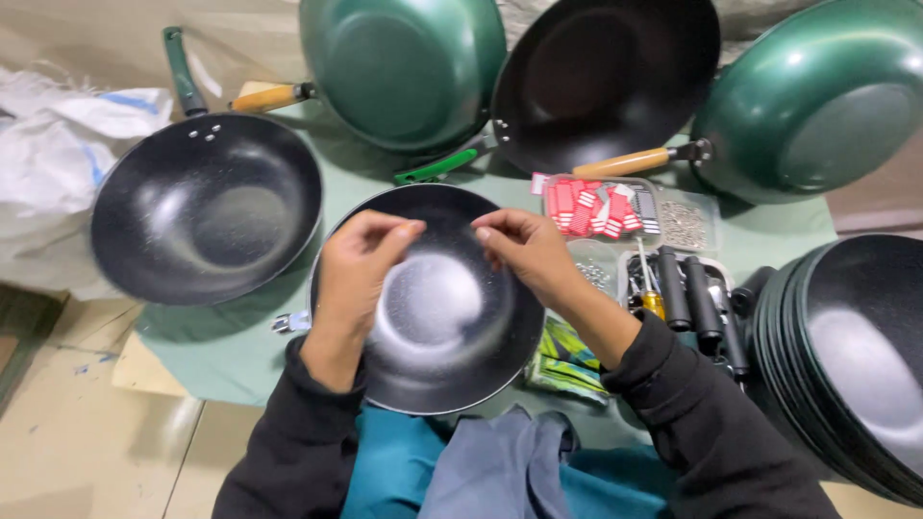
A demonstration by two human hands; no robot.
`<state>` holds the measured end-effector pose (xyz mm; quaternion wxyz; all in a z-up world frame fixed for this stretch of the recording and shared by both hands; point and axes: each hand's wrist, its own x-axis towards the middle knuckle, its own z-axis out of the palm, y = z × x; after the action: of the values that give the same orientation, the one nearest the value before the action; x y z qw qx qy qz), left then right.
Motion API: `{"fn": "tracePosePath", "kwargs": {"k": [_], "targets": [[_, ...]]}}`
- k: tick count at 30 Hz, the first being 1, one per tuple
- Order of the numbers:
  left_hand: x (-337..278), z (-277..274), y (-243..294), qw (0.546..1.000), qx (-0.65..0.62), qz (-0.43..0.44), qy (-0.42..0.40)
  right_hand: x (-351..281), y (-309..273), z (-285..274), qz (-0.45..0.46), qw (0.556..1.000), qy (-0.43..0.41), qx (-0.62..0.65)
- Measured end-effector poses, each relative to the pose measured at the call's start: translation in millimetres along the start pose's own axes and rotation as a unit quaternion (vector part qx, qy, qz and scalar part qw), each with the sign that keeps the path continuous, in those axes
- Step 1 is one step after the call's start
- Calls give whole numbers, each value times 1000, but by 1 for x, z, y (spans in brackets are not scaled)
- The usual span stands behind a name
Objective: Attaching a handle bracket to a wok using screws and a screwdriver
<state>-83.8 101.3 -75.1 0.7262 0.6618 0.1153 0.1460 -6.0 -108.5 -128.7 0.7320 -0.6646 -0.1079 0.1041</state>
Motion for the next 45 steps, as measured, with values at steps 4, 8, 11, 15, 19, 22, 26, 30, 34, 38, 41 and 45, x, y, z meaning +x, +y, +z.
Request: {"fn": "tracePosePath", "kwargs": {"k": [4,8,11,15,19,22,26,30,34,38,41,45], "targets": [[-32,-60,-34,993,-28,3,115,-5,29,54,25,999,-38,3],[-64,-100,-71,965,-69,32,250,-14,76,114,67,992,-105,15],[-77,-117,-106,945,-88,16,315,-16,121,152,95,987,-129,21],[-82,-121,-141,934,-100,-89,331,-20,159,182,141,982,-124,25],[-74,-139,-209,920,-171,-129,327,-22,160,190,172,979,-112,9],[-70,-137,-224,927,-175,-126,307,-24,149,190,177,978,-112,-13],[-67,-136,-235,927,-214,-131,279,-30,142,193,183,975,-111,-58],[-69,-133,-222,928,-218,-122,278,-34,132,196,180,976,-108,-52],[-66,-137,-233,931,-207,-117,276,-33,131,195,171,978,-114,-46],[-69,-134,-221,934,-195,-112,277,-31,139,195,168,978,-117,-35],[-66,-134,-225,935,-195,-110,276,-27,149,194,162,978,-117,-51],[-70,-131,-216,935,-193,-114,276,-27,165,194,153,979,-120,-65]]}}
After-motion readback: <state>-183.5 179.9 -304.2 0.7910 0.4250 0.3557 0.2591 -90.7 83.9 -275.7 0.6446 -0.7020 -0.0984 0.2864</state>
